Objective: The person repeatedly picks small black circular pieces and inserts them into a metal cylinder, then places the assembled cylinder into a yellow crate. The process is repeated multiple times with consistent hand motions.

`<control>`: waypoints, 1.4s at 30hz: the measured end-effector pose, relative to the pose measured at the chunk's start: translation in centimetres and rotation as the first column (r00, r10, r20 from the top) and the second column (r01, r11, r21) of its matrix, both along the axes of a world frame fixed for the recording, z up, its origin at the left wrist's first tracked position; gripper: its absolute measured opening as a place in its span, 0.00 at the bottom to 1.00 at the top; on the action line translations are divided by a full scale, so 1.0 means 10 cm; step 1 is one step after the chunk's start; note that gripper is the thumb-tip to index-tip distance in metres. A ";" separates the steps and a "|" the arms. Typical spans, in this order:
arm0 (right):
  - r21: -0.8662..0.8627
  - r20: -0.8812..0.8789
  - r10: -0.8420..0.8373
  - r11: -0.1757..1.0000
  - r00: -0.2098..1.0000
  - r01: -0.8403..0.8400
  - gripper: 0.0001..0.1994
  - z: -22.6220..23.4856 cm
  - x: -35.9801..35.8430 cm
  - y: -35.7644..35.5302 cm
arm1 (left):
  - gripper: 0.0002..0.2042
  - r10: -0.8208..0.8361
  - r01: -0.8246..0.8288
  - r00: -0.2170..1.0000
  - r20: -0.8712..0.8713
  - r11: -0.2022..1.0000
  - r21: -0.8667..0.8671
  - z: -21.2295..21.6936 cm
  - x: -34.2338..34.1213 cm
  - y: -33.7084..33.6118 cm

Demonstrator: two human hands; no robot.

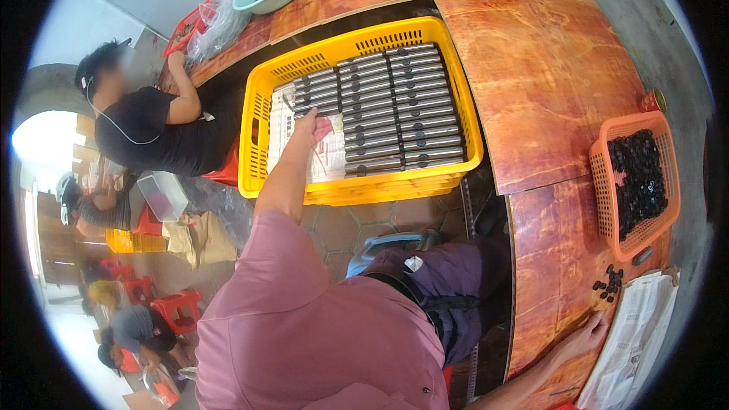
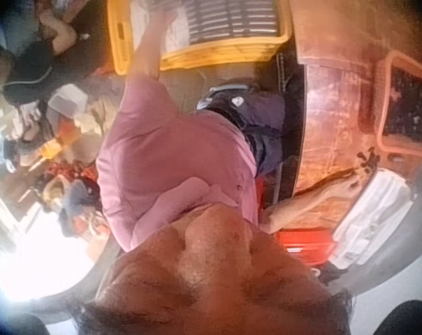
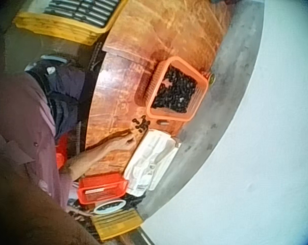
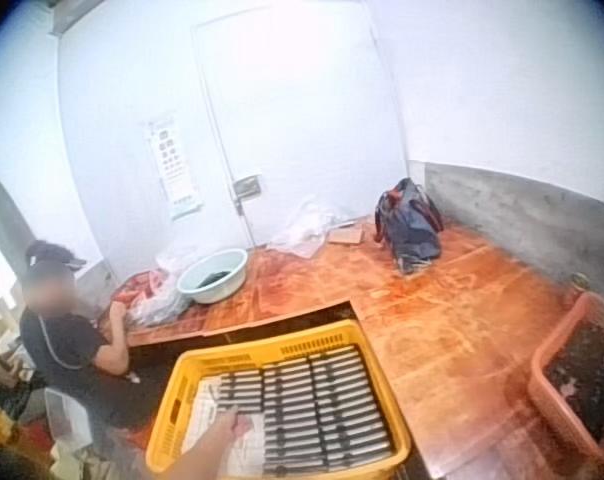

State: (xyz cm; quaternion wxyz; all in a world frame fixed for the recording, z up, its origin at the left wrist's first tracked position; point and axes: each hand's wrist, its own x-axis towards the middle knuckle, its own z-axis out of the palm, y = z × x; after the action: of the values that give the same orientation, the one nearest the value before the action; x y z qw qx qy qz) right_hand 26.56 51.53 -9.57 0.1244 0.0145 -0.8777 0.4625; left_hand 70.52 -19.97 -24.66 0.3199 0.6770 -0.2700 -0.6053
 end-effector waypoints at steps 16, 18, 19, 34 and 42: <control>-0.058 -0.053 0.031 0.998 0.998 -0.034 0.14 -0.07 -0.02 -0.01 | 0.19 -0.281 0.364 0.925 0.258 0.849 -0.382 0.92 -0.70 0.49; 0.012 -0.020 0.047 0.999 0.999 -0.046 0.13 -0.08 -0.05 0.08 | 0.17 -0.322 0.494 0.864 0.388 0.693 -0.524 1.29 -1.14 0.83; -0.020 -0.034 0.035 0.999 0.999 -0.036 0.13 -0.05 -0.04 0.05 | 0.16 -0.332 0.575 0.813 0.478 0.588 -0.569 1.51 -1.37 1.08; 0.115 0.164 0.175 0.974 0.971 -0.195 0.07 0.62 0.64 0.13 | 0.21 -0.637 0.290 0.062 0.768 -0.725 -0.625 2.03 -3.78 4.86; 0.236 -0.340 0.393 0.915 0.855 -0.327 0.08 2.04 2.04 0.23 | 0.18 -0.574 0.332 -0.036 0.818 -0.779 -0.532 1.80 -3.80 5.12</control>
State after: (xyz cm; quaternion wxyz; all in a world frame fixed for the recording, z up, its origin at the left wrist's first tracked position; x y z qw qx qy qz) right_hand 46.96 53.82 10.87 0.2013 0.2789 -0.8545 0.3894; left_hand 32.55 31.25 -6.70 0.1145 -0.2341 -0.9108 -0.3202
